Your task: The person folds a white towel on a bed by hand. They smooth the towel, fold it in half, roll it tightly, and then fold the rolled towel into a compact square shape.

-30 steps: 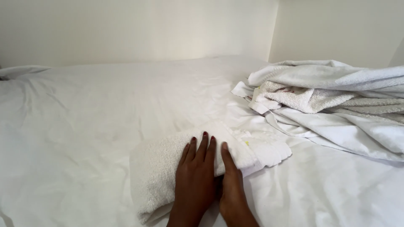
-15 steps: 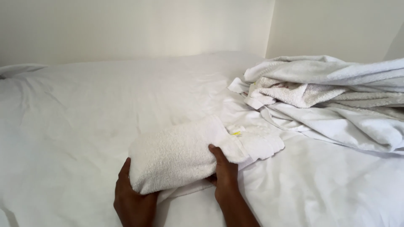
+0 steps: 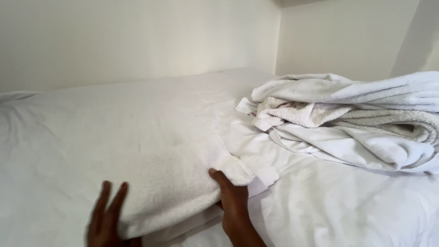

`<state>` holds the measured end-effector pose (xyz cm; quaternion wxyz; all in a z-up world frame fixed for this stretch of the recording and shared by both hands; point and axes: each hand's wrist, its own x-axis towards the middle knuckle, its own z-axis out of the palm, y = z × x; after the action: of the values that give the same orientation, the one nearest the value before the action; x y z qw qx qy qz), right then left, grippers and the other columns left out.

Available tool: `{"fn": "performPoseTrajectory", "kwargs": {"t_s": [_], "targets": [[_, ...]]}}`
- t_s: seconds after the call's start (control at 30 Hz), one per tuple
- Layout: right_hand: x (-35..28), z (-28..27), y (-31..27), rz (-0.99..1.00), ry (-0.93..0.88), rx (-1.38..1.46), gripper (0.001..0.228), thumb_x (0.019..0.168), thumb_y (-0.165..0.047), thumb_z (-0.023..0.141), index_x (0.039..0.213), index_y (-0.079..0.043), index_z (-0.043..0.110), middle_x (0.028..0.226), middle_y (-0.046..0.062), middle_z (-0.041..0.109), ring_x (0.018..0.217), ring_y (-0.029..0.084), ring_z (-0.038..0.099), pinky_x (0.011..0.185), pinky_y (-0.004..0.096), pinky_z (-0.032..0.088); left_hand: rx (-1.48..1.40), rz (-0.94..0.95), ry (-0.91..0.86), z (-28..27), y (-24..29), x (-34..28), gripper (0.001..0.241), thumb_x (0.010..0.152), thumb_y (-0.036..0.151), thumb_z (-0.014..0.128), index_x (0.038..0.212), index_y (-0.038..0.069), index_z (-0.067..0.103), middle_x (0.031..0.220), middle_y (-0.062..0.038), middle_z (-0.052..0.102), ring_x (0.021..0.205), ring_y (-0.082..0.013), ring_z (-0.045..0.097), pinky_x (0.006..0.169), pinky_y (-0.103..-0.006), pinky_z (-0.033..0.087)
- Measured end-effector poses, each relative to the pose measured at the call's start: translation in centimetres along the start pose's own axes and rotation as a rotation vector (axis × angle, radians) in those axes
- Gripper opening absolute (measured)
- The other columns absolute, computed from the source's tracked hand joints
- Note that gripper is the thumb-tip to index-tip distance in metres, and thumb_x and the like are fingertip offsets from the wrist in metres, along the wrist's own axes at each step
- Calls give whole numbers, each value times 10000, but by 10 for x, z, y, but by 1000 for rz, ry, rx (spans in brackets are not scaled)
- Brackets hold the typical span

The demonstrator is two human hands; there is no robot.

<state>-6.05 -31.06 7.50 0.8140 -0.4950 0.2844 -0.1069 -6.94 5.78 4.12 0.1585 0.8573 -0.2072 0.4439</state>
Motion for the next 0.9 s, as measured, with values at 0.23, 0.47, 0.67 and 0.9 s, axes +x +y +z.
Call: {"fn": "performPoseTrajectory", "kwargs": {"t_s": [0.23,0.47,0.67,0.9], "targets": [[6,-3,14,-244,-2,-94,661,702,-300,856,1276,-39,657,1153,73,738,1053,219,663,918,382,508,246,-97,-218,48,100,25,969,645,68,677,1574,229,453,1672,-103,390,1505,-320,415,1216,-550,352],[14,-14,5,-298,15,-207,552,736,-301,866,1161,-3,676,1066,123,726,952,230,666,848,374,535,185,-196,-1051,41,116,128,1299,659,770,879,1635,172,263,1703,-73,301,1585,-329,245,1276,-597,169],[34,-32,-12,-278,97,-344,680,762,-329,895,1191,138,650,1132,250,711,993,302,664,854,403,546,182,-26,-921,65,152,123,1160,659,919,632,1600,424,168,1703,-9,123,1559,-353,119,1234,-596,129],[17,-10,-10,-619,528,-714,1102,718,-244,939,1572,-134,250,1518,307,333,1358,468,381,1070,497,402,306,27,-756,85,159,92,960,799,890,396,1630,471,164,1728,15,145,1519,-361,136,1165,-664,108]]}}
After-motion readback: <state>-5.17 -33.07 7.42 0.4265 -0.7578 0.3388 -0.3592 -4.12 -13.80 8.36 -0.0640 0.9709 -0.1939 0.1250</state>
